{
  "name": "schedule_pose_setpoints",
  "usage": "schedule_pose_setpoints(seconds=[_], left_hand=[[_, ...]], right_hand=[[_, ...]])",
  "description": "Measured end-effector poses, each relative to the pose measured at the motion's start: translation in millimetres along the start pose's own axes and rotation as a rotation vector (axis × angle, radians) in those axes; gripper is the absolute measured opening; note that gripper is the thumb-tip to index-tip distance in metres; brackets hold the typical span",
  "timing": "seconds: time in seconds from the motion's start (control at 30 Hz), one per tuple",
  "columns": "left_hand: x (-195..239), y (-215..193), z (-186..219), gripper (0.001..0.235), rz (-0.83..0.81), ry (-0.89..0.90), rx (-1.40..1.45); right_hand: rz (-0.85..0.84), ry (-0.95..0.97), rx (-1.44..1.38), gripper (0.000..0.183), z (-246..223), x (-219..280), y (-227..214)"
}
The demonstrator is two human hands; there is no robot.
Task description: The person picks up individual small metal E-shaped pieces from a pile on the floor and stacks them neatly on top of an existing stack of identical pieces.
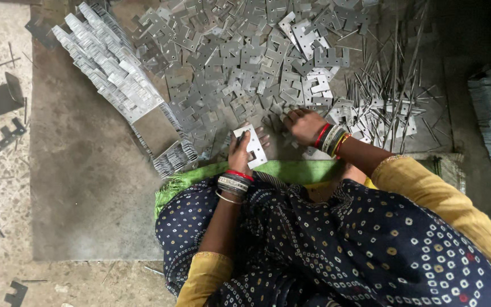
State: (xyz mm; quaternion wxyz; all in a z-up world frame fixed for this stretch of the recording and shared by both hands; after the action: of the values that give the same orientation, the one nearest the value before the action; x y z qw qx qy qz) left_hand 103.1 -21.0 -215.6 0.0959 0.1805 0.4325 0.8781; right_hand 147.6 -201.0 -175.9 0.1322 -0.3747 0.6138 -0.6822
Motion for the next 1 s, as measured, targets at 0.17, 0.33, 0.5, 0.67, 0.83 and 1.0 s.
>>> schedule_pose_setpoints(seconds=[0.17, 0.33, 0.5, 0.67, 0.83, 1.0], left_hand=[[0.0, -0.4, -1.6, 0.046, 0.003, -0.007, -0.021], [0.7, 16.4, -8.0, 0.071, 0.028, -0.154, 0.137], [4.5, 41.4, 7.0, 0.058, -0.069, -0.163, 0.086], [4.4, 37.2, 13.0, 0.060, -0.038, -0.135, 0.003], [-3.0, 18.7, -5.2, 0.062, -0.049, -0.216, -0.077], [-1.6, 29.6, -8.9, 0.070, -0.140, -0.289, -0.073]], right_hand=[[0.057, 0.344, -0.447, 0.030, 35.4, 21.3, -53.7], [0.118, 0.103, -1.041, 0.044, 29.6, 38.0, -87.8], [-0.114, 0.203, -0.185, 0.068, 22.9, 47.5, -34.1], [0.036, 0.173, 0.099, 0.054, 31.8, 54.9, -35.6], [-0.252, 0.352, -0.550, 0.038, 53.2, 65.8, -56.8], [-0.035, 0.147, -0.987, 0.044, 45.9, 61.8, -77.5]])
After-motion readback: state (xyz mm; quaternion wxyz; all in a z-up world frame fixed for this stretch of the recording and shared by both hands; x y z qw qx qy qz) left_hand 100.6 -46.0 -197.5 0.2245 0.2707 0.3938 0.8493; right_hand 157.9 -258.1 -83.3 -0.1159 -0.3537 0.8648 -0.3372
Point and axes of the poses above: each hand's wrist, its own x-axis away from the middle knuckle, its own y-axis out of the palm, z = x × y, the point moved 8 cm from there along -x, towards the middle knuckle, and after that the axes turned 13 degrees about -z, right-handed, at the moved point
